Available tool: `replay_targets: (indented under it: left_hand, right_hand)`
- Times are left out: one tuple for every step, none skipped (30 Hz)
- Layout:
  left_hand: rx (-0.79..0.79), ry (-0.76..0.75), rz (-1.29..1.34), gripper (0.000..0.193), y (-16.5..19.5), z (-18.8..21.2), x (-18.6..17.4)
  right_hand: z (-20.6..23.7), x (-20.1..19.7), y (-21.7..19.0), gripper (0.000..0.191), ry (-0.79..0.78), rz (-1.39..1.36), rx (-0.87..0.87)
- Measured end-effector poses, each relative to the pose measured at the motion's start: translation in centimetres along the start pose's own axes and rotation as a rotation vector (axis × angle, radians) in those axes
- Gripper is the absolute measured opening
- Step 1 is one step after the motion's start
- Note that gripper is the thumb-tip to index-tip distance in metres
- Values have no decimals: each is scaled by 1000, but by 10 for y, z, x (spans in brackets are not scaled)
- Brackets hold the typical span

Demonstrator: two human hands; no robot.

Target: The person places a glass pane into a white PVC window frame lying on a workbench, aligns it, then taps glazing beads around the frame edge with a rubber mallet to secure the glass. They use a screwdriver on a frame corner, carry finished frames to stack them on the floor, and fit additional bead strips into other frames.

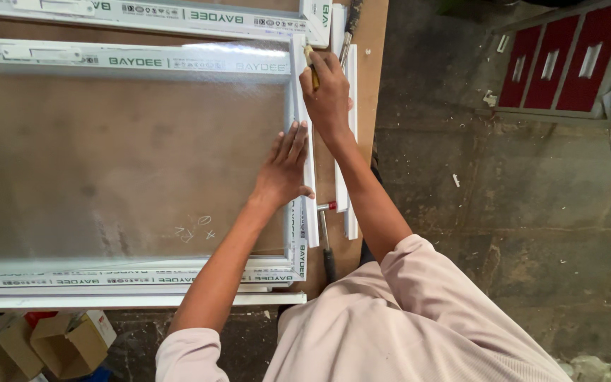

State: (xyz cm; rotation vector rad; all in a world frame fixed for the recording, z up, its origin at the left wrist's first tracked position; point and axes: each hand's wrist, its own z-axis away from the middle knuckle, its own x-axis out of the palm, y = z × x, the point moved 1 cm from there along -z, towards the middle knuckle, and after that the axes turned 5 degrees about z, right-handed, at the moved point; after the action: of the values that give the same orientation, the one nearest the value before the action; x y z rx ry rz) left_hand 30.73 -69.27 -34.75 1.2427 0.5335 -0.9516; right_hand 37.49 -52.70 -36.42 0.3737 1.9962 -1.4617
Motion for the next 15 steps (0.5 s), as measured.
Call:
replay_targets:
  left_hand:
    - [0,-1,2,139,0,0,0]
    - [0,-2,3,140,0,0,1]
    - [1,-1,4,140,-1,0,1]
    - [2,-3,6,140,-1,0,2]
    - [4,-4,7,139,-1,0,2]
    - [7,-3,6,139,-2,0,3]
    - [11,-2,1,139,-3,0,3]
    - [15,-2,-5,139,-3,-1,4]
    - [18,-3,-10,139,-4,-1,4]
    - [17,-5,-11,140,-4,0,5]
    - [17,-6,-13,140,-5,-1,6]
    - [17,-7,-16,141,-6,-1,6]
    - [21,-1,-12,141,-6,0,7]
    - [25,6,-9,141,-6,0,8]
    - [31,13,-6,141,-7,1,8]
  right_hand:
    - [-1,0,0,28,-7,0,-4]
    - [-2,1,1,28,-12,0,-9]
    - [-3,1,1,28,-17,0,-15]
    - [-4,2,2,28,-18,7,-23]
    - [-5,2,2,28,-16,14,-31]
    - [-7,3,3,27,-13,20,-41]
    - [-7,4,4,27,-13,20,-45]
    - [-8,4,4,27,-12,20,-47]
    - [-8,4,5,27,-14,20,-48]
    - [-7,4,5,27,-18,22,-47]
    - [-7,4,5,27,-21,24,-46]
    - [-6,4,4,27,-24,25,-46]
    - [-4,3,4,27,-24,27,-42]
    - [-2,2,3,27,-25,30,-38]
    - [1,1,1,27,-23,33,-34]
